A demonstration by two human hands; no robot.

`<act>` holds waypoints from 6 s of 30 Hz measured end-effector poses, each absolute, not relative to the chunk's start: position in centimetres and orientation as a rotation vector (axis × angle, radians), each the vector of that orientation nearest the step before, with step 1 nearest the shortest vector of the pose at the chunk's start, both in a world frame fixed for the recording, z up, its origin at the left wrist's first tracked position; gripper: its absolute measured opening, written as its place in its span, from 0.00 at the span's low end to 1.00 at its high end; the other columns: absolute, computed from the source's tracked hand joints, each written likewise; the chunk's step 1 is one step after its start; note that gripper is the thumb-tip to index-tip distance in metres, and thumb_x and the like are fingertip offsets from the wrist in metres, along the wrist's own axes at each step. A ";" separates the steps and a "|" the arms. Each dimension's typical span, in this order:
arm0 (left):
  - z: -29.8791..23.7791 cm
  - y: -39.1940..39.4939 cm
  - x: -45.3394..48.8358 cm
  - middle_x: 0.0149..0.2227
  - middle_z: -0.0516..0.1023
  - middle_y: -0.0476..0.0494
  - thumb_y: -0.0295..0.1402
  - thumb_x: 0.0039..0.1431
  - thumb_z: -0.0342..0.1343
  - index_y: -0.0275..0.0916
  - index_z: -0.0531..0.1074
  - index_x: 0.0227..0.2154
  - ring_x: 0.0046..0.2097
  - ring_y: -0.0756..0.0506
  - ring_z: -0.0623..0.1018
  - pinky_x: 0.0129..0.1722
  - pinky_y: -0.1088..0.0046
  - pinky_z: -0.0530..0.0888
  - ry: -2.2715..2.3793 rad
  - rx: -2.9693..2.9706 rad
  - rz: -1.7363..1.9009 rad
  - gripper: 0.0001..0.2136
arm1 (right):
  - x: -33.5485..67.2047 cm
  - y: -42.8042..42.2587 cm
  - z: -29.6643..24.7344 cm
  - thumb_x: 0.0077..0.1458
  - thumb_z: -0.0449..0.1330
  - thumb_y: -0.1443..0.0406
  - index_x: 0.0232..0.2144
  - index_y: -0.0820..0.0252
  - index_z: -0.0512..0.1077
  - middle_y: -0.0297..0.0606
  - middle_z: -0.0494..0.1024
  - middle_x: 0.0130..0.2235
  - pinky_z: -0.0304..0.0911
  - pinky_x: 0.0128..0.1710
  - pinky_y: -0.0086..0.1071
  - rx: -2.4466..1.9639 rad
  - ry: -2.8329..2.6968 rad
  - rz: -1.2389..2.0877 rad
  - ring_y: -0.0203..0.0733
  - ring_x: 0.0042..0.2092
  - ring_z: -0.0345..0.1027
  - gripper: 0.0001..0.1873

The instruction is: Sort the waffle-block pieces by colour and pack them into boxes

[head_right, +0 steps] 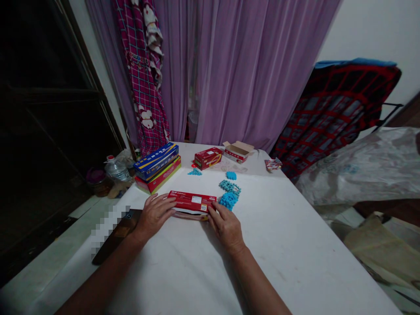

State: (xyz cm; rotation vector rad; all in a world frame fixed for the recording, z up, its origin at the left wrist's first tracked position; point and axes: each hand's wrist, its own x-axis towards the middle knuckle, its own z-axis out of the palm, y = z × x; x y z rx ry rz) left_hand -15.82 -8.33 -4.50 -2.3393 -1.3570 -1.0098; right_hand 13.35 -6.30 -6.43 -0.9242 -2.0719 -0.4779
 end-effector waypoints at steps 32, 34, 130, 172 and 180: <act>-2.8 -5.6 -17.2 0.53 0.77 0.43 0.31 0.65 0.50 0.45 0.74 0.51 0.57 0.43 0.72 0.56 0.58 0.72 -1.242 -2.785 -1.044 0.15 | 10.3 -5.3 -5.2 0.59 0.61 0.66 0.45 0.53 0.75 0.42 0.78 0.47 0.58 0.44 0.39 -0.879 -2.117 -0.415 0.44 0.45 0.68 0.12; -3.6 -6.4 -17.2 0.56 0.75 0.44 0.30 0.66 0.47 0.45 0.71 0.55 0.62 0.43 0.68 0.59 0.57 0.70 -1.254 -2.759 -1.023 0.17 | 10.3 -5.4 -5.4 0.59 0.60 0.66 0.45 0.52 0.75 0.42 0.78 0.47 0.58 0.45 0.40 -0.870 -2.117 -0.422 0.45 0.47 0.68 0.11; -3.6 -5.2 -12.2 0.56 0.73 0.38 0.31 0.65 0.49 0.42 0.67 0.56 0.57 0.39 0.71 0.56 0.55 0.67 -1.022 -2.500 -0.472 0.17 | 11.5 -4.0 -5.4 0.60 0.60 0.65 0.52 0.52 0.74 0.46 0.76 0.52 0.59 0.48 0.41 -1.107 -2.270 -0.557 0.49 0.52 0.67 0.17; 0.5 -6.5 -15.5 0.66 0.59 0.34 0.49 0.55 0.58 0.44 0.53 0.66 0.65 0.36 0.62 0.60 0.55 0.62 -1.639 -2.635 -0.267 0.38 | 12.5 -4.3 -5.2 0.59 0.53 0.66 0.51 0.61 0.70 0.47 0.79 0.47 0.66 0.44 0.39 -1.401 -1.898 -0.180 0.47 0.45 0.72 0.18; -0.4 -5.3 -13.6 0.55 0.71 0.36 0.44 0.51 0.60 0.40 0.53 0.66 0.55 0.38 0.72 0.54 0.63 0.68 -1.835 -2.632 -0.420 0.40 | 13.5 -5.7 -5.8 0.59 0.52 0.66 0.50 0.59 0.71 0.45 0.79 0.47 0.69 0.44 0.39 -1.278 -1.878 -0.200 0.46 0.47 0.74 0.18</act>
